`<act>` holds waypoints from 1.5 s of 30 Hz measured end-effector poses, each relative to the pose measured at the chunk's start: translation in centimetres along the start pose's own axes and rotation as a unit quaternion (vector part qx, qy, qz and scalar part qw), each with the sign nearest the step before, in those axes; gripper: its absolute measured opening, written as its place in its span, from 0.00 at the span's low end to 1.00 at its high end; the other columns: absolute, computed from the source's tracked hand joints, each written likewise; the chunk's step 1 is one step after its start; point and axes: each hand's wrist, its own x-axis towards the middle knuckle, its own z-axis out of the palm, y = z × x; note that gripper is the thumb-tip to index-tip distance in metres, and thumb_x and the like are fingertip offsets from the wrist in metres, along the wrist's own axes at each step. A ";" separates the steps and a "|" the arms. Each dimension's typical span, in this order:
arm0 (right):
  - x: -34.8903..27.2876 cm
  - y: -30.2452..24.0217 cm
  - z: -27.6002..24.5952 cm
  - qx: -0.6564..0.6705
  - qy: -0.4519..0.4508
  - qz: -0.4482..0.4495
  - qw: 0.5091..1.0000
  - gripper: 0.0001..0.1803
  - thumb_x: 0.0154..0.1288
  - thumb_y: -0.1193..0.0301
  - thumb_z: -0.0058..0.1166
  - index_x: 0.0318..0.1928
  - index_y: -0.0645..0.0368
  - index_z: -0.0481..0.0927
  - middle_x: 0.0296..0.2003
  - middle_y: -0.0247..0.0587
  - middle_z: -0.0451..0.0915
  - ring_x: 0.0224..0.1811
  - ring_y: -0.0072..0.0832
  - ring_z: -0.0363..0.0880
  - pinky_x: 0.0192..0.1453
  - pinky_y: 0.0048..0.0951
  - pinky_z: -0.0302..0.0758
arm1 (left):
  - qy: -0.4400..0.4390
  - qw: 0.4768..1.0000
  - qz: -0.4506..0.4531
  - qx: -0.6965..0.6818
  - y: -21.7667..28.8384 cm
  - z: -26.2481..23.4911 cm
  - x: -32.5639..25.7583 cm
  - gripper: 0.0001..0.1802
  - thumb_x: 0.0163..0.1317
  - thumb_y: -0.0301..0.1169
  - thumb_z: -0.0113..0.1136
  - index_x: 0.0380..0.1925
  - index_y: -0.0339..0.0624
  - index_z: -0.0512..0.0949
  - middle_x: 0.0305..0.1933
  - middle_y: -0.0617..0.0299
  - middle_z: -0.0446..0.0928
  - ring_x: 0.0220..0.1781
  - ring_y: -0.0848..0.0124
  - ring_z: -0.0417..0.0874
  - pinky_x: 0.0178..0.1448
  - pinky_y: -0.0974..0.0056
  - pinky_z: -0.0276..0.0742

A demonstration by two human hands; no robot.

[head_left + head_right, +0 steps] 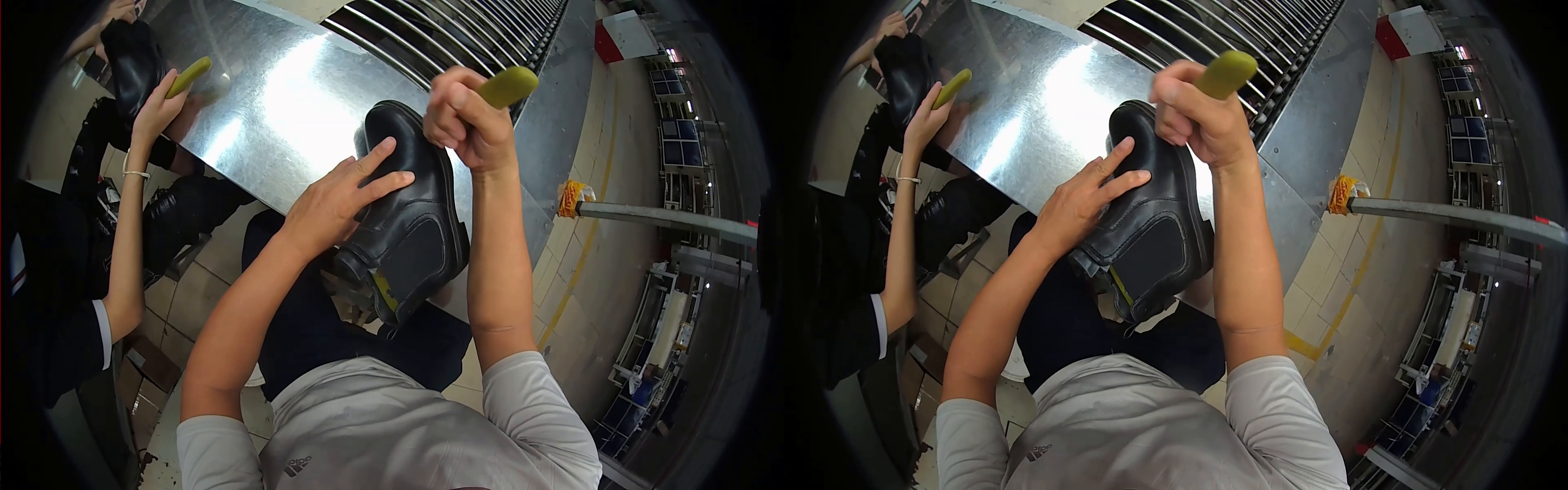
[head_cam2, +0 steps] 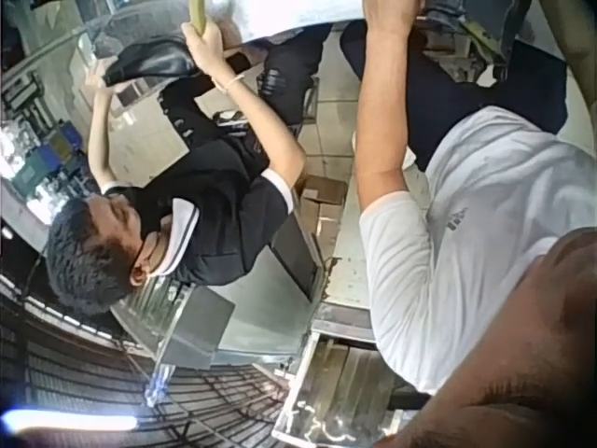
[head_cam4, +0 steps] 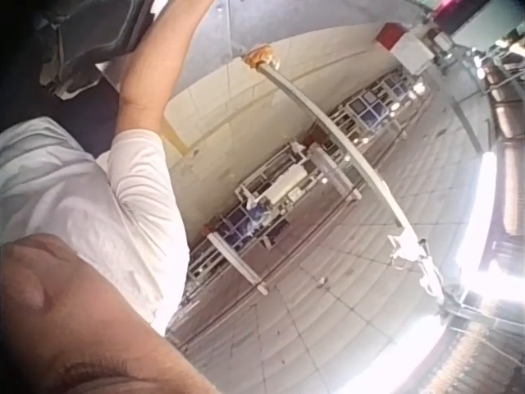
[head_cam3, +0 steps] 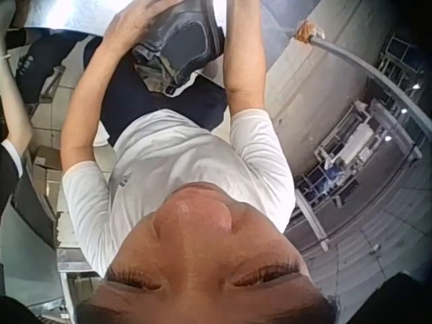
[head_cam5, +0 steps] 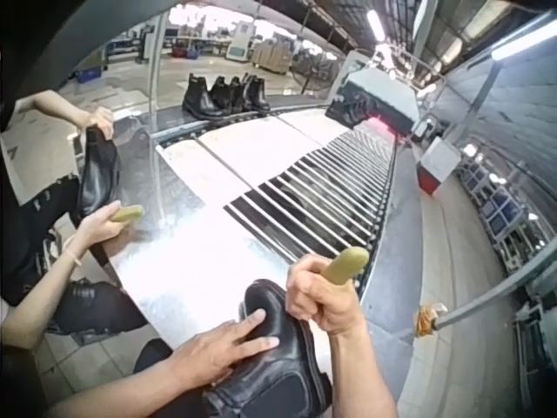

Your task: Clean and finish black leather boots using a handheld tool.

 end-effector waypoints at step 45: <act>-22.4 6.2 -1.3 -0.012 0.476 -0.131 0.870 0.19 0.70 0.62 0.66 0.48 0.65 0.80 0.20 0.34 0.75 0.20 0.23 0.74 0.26 0.25 0.71 | 0.089 0.980 -0.170 -0.061 7.2 -2.9 -17.2 0.47 0.47 0.38 0.86 0.65 0.35 0.71 0.72 0.48 0.75 0.75 0.55 0.74 0.79 0.53 0.68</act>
